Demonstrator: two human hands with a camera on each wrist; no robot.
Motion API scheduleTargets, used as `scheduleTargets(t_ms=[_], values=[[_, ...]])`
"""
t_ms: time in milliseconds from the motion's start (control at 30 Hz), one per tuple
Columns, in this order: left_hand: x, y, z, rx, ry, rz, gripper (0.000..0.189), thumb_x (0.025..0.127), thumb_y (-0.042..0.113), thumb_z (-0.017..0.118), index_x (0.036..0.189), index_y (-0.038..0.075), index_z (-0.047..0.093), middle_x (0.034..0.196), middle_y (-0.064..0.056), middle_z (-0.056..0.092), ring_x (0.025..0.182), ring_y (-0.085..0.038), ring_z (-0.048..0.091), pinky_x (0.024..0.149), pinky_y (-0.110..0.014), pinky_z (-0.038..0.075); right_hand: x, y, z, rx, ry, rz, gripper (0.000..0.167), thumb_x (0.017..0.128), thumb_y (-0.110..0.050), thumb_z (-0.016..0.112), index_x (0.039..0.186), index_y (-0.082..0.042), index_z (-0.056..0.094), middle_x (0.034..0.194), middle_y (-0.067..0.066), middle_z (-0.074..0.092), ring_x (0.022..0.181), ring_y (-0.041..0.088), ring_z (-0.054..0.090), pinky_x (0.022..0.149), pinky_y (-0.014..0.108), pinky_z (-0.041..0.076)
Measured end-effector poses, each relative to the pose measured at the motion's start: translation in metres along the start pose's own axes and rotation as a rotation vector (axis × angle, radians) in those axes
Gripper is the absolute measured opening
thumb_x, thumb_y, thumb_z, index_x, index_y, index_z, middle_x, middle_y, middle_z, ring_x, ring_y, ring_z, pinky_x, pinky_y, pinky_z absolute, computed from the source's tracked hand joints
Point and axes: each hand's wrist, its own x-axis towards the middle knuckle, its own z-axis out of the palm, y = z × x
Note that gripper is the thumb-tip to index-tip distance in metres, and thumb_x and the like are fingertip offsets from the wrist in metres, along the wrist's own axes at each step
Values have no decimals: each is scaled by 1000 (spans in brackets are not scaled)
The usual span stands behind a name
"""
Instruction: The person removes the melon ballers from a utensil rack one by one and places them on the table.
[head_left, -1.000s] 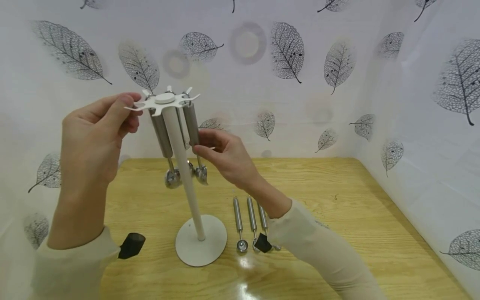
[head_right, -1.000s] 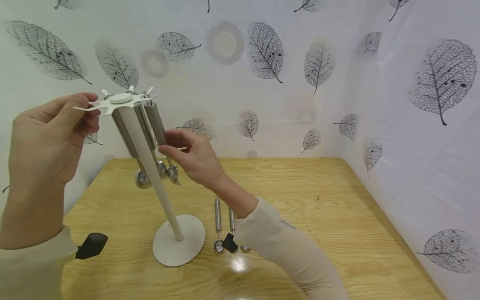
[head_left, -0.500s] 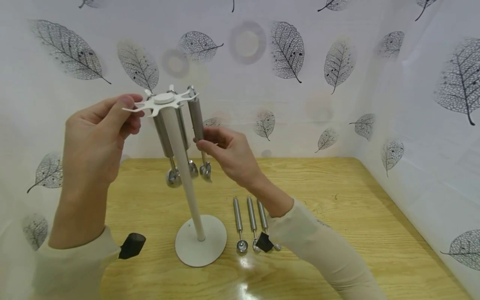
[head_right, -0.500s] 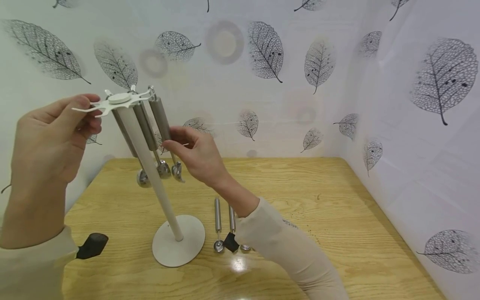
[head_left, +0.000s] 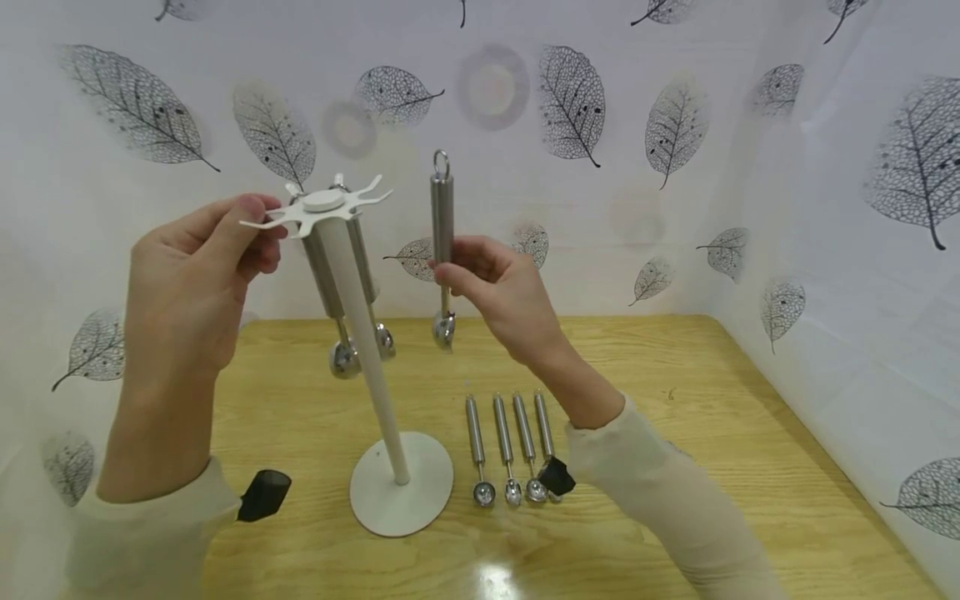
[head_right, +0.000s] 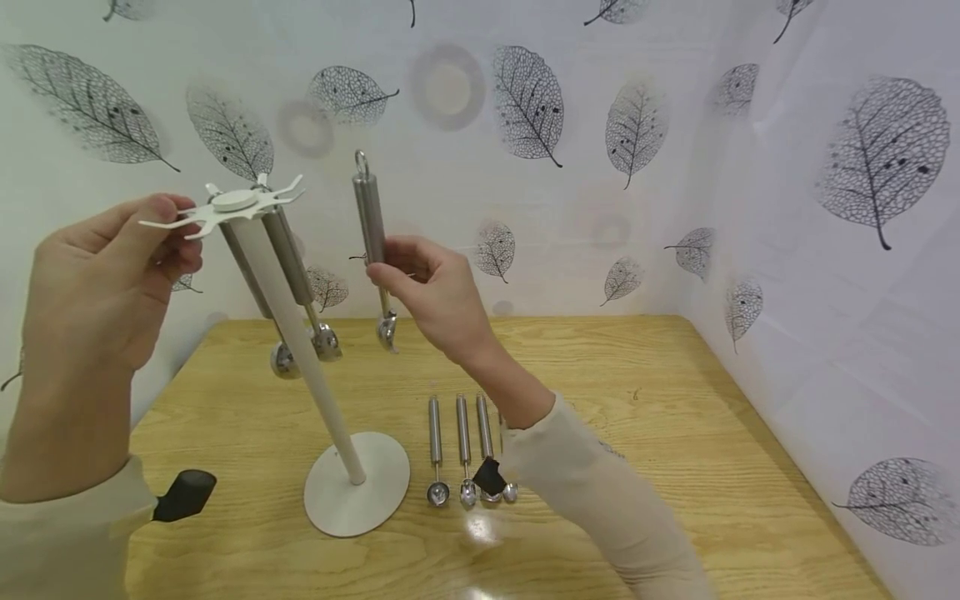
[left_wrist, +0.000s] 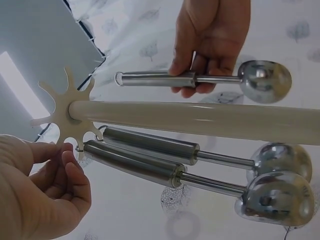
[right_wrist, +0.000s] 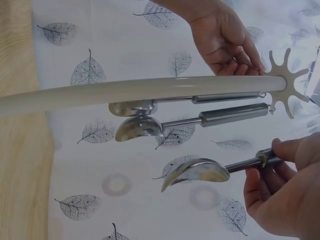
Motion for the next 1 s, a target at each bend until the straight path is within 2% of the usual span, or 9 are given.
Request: scheduleTargets(t_ms=[167, 333, 633, 833, 1000], values=[[-1, -1, -1, 13, 5, 14, 30, 90, 16, 83, 107, -7, 76, 90, -13, 71, 75, -19, 57, 69, -19, 55, -7, -2, -21, -27, 34, 5, 26, 98, 2, 69, 123, 7, 67, 113, 20, 73, 98, 24, 70, 86, 32, 59], [-2, -3, -1, -5, -4, 38, 27, 90, 13, 82, 106, -8, 76, 86, -13, 72, 72, -19, 58, 67, -20, 55, -19, -3, -44, -49, 78, 23, 27, 98, 1, 69, 124, 7, 67, 114, 18, 73, 98, 23, 69, 82, 28, 57], [-1, -4, 1, -25, -13, 78, 28, 91, 10, 81, 106, -12, 75, 84, -14, 71, 71, -19, 57, 66, -20, 54, -38, -9, -81, -133, 159, 57, 29, 97, -5, 73, 124, 3, 68, 111, 10, 74, 102, 24, 69, 91, 29, 57], [-1, -5, 1, -21, -12, 85, 27, 92, 11, 80, 106, -11, 75, 86, -15, 71, 72, -20, 57, 66, -20, 55, -53, -7, -102, -146, 206, 72, 25, 96, -4, 74, 120, 1, 69, 108, 8, 74, 99, 20, 69, 92, 25, 57], [-2, -6, 1, -29, -14, 94, 27, 92, 10, 80, 106, -11, 75, 86, -15, 71, 72, -20, 57, 66, -20, 55, -66, -2, -118, -108, 240, 74, 26, 95, -1, 74, 120, 5, 68, 105, 8, 74, 97, 17, 69, 90, 23, 58]])
